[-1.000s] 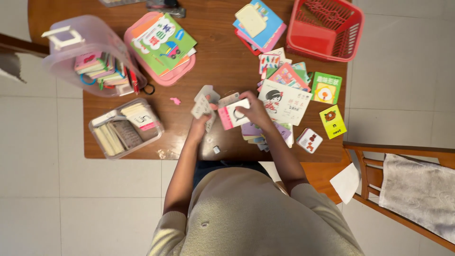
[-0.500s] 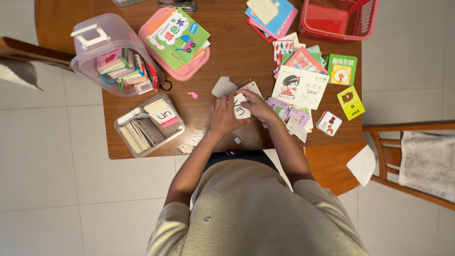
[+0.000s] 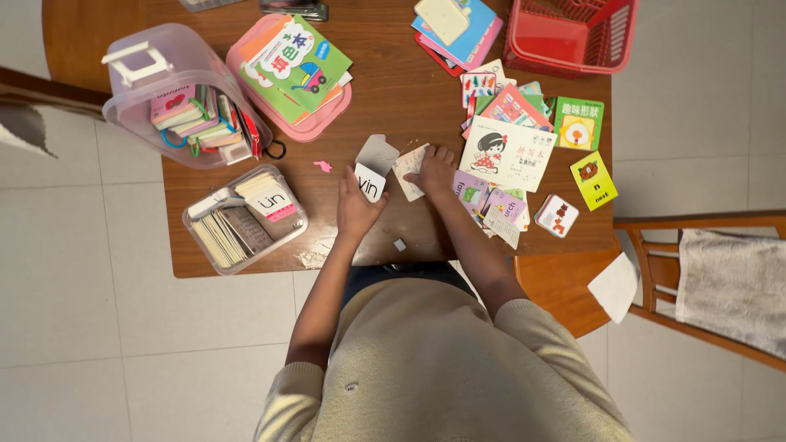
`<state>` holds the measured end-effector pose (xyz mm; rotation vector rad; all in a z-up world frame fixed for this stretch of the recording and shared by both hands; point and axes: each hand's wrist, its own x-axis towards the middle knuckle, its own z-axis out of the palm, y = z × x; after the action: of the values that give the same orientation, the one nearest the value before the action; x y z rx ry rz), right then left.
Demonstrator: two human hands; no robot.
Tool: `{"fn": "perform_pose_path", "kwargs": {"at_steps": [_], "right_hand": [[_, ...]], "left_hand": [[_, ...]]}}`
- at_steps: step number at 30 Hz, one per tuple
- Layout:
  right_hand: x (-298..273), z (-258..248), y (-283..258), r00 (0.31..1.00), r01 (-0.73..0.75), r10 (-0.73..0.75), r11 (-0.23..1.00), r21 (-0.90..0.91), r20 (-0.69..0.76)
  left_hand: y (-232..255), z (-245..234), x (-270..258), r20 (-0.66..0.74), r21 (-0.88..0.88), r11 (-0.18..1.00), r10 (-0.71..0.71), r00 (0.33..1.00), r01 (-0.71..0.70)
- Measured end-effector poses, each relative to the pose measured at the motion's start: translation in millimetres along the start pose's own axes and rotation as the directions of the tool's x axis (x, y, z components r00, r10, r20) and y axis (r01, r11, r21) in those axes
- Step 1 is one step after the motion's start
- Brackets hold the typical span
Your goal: The person sorts a large pile of colorful flashcards on a wooden table, picking them up, briefly inspecting them, and placing them into a clear plastic container. The person also uses rubber bands to bundle some cards before placing them into a larger storage bin.
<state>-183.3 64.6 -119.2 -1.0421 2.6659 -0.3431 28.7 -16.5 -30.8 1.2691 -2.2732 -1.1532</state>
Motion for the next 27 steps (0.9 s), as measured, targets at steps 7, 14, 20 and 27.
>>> {"fn": "perform_pose_path", "kwargs": {"at_steps": [7,14,20,27], "right_hand": [[36.6,9.0,21.7,0.989,-0.114,0.094,0.974,0.193,0.112],[70.2,-29.2,69.1,0.965,0.083,0.002,0.947,0.309,-0.264],[21.7,-137.4,7.1,0.891,0.271,-0.026,0.832,0.485,-0.453],[-18.6,-130.2,-109.9,0.785,0.555,-0.461,0.229,0.8,-0.413]], "left_hand": [[-14.9,6.2,-13.7,0.007,-0.03,0.999,0.015,1.0,-0.015],[-2.7,-10.8,-22.1,-0.016,-0.143,0.989,0.027,0.999,-0.029],[6.3,-26.9,-24.0,-0.04,-0.208,0.973,0.092,0.995,-0.098],[-45.8,-78.3,-30.8,-0.346,-0.6,0.75,0.07,0.935,-0.278]]}}
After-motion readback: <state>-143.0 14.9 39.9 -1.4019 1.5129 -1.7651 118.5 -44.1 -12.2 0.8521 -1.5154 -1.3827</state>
